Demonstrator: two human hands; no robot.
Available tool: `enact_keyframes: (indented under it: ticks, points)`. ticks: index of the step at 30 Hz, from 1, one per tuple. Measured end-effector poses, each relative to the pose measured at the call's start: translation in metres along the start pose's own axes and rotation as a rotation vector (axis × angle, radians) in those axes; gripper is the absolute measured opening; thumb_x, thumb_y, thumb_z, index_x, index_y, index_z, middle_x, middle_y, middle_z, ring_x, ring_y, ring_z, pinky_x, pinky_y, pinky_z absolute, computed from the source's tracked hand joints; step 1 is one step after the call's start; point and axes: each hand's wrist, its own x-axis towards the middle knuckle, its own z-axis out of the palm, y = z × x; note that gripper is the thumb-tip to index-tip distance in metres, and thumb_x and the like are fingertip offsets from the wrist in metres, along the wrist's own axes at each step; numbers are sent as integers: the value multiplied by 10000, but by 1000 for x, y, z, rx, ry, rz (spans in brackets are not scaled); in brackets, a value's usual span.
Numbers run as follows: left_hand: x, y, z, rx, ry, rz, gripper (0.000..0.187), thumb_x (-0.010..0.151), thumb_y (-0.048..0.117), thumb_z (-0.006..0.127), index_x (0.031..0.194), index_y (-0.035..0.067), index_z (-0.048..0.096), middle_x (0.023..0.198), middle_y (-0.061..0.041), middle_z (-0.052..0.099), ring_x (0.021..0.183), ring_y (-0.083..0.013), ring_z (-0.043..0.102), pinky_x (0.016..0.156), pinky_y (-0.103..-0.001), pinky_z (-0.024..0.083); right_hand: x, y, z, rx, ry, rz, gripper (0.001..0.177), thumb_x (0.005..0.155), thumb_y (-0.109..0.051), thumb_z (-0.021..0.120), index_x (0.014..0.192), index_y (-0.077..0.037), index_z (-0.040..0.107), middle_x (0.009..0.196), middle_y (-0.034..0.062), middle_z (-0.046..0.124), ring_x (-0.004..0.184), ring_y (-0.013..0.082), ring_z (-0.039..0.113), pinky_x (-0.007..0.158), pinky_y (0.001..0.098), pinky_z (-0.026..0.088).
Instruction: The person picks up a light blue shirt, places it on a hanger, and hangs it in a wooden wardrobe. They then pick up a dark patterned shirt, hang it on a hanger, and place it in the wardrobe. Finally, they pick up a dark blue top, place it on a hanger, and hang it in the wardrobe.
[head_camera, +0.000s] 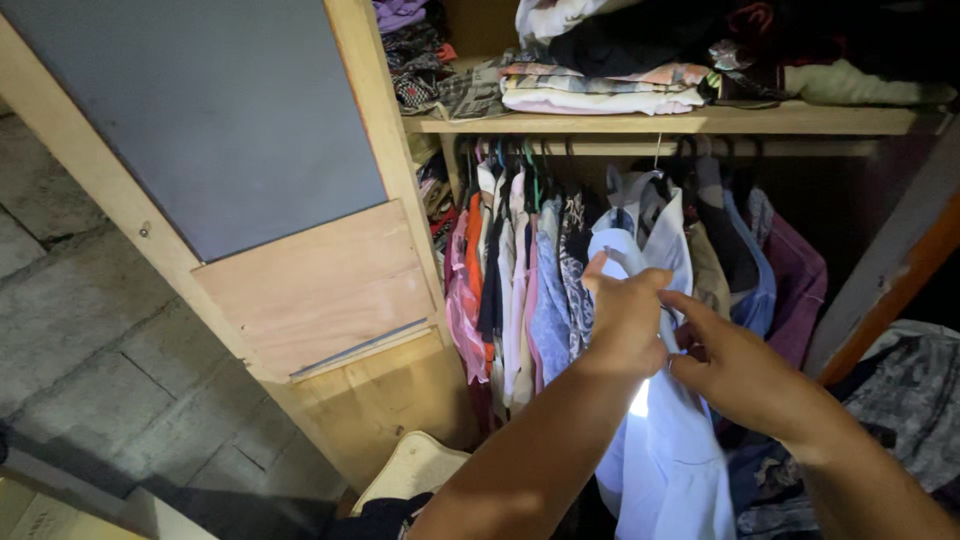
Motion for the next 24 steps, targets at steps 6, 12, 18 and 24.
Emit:
enact_keyframes:
  ticks: [6, 12, 18, 24]
  points:
    - [-4, -18, 17, 38, -141, 83, 948, 791, 26, 641, 1556, 305, 155, 1312, -113, 558, 1131, -230, 532, 892, -459, 455, 13, 38, 1, -16, 271, -304, 594, 914, -159, 625, 1481, -77, 468, 1202, 239, 696, 1084, 289, 692, 909, 388, 527]
    - [-18, -24, 40, 48, -263, 272, 913, 796, 7, 595, 1582, 193, 170, 1422, -127, 532, 1135, -286, 560, 899, -362, 489, 6, 26, -24, 68, 368, -167, 560, 955, -199, 584, 1507, -153, 503, 1140, 225, 739, 1039, 292, 736, 887, 382, 542]
    - [-12, -45, 59, 139, -355, 393, 848, 883, -4, 540, 1653, 110, 202, 1555, -131, 428, 1202, -148, 507, 922, -319, 507, 5, 15, -38, -46, 400, -79, 656, 950, -167, 583, 1588, -214, 442, 1166, 251, 719, 1052, 361, 725, 873, 424, 550]
    - [3, -66, 67, -41, -366, 295, 835, 861, -10, 512, 1640, 132, 246, 1500, -135, 497, 923, -139, 554, 760, -277, 480, 18, 45, -39, -101, 335, -93, 698, 917, -132, 602, 1588, -219, 429, 1216, 256, 698, 1100, 367, 702, 906, 424, 534]
